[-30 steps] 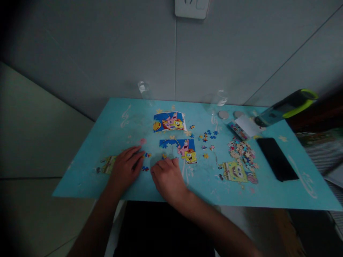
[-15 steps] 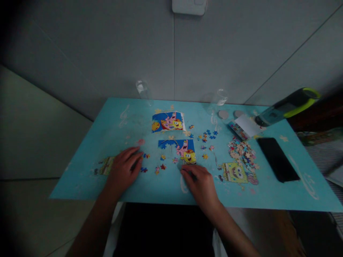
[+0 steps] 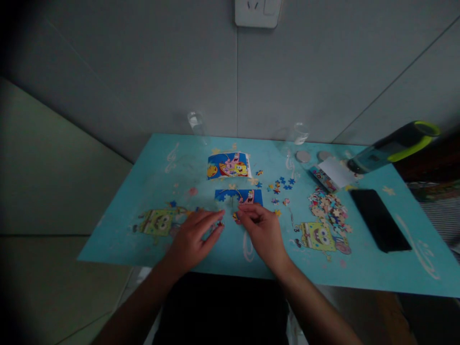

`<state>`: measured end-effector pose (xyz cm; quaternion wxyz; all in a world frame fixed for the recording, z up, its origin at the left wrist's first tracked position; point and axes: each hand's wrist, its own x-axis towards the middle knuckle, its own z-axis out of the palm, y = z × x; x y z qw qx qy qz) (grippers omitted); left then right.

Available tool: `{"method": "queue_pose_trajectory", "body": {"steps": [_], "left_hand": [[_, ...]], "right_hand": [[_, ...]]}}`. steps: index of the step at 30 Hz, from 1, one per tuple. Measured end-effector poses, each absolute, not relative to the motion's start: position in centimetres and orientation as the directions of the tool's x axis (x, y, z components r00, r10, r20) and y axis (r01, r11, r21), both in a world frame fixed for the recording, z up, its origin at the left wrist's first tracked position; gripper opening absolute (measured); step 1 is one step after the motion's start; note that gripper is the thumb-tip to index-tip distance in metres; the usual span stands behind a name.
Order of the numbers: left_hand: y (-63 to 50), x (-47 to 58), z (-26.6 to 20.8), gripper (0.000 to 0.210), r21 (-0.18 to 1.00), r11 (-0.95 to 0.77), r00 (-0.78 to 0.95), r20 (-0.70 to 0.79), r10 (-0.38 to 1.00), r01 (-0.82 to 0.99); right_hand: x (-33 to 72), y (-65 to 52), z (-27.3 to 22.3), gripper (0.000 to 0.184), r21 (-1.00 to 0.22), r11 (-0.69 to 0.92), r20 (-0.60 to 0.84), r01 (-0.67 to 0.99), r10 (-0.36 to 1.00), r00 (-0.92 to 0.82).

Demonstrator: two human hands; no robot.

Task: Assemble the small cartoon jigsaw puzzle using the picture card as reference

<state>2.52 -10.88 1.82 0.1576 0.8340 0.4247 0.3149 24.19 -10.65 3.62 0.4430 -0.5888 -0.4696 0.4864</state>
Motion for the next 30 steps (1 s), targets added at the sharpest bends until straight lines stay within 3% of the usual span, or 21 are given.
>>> {"method": "queue_pose_trajectory", "body": {"steps": [4, 9, 13, 16, 18, 23, 30], "left_hand": [[-10.8, 6.2, 1.7, 0.034, 0.692, -0.522, 0.386, 0.361, 0.849, 0.499], [-10.3, 6.3, 0.7, 0.025, 0.703, -0.512, 0.355, 0.375, 0.856, 0.494], [-8.8, 5.0, 0.6, 0.023, 0.65, -0.516, 0.41, 0.324, 0.852, 0.558], [-7.0, 4.7, 0.2, 0.02, 0.595, -0.517, 0.445, 0.279, 0.851, 0.616], [-6.0, 5.0, -0.1, 0.02, 0.568, -0.536, 0.469, 0.276, 0.839, 0.625], [-5.4, 6.2, -0.7, 0.021, 0.485, -0.574, 0.494, 0.295, 0.818, 0.66], [-5.0, 6.1, -0.5, 0.023, 0.458, -0.521, 0.428, 0.298, 0.853, 0.72]], "right_hand": [[23.5, -11.2, 3.8, 0.027, -0.984, -0.176, -0.173, 0.017, 0.98, 0.1], [23.9, -11.8, 3.2, 0.026, -0.986, -0.149, -0.144, 0.074, 0.987, 0.075], [25.9, -12.2, 2.3, 0.019, -0.951, 0.043, 0.093, 0.306, 0.984, 0.152], [28.4, -12.5, 1.3, 0.018, -0.788, 0.202, 0.356, 0.582, 0.92, 0.162], [30.0, -12.6, 0.4, 0.021, -0.691, 0.238, 0.426, 0.683, 0.897, 0.118], [31.3, -12.6, -1.0, 0.018, -0.659, 0.196, 0.387, 0.726, 0.916, 0.104], [30.6, -12.0, -1.1, 0.018, -0.646, 0.155, 0.321, 0.747, 0.943, 0.082]]}}
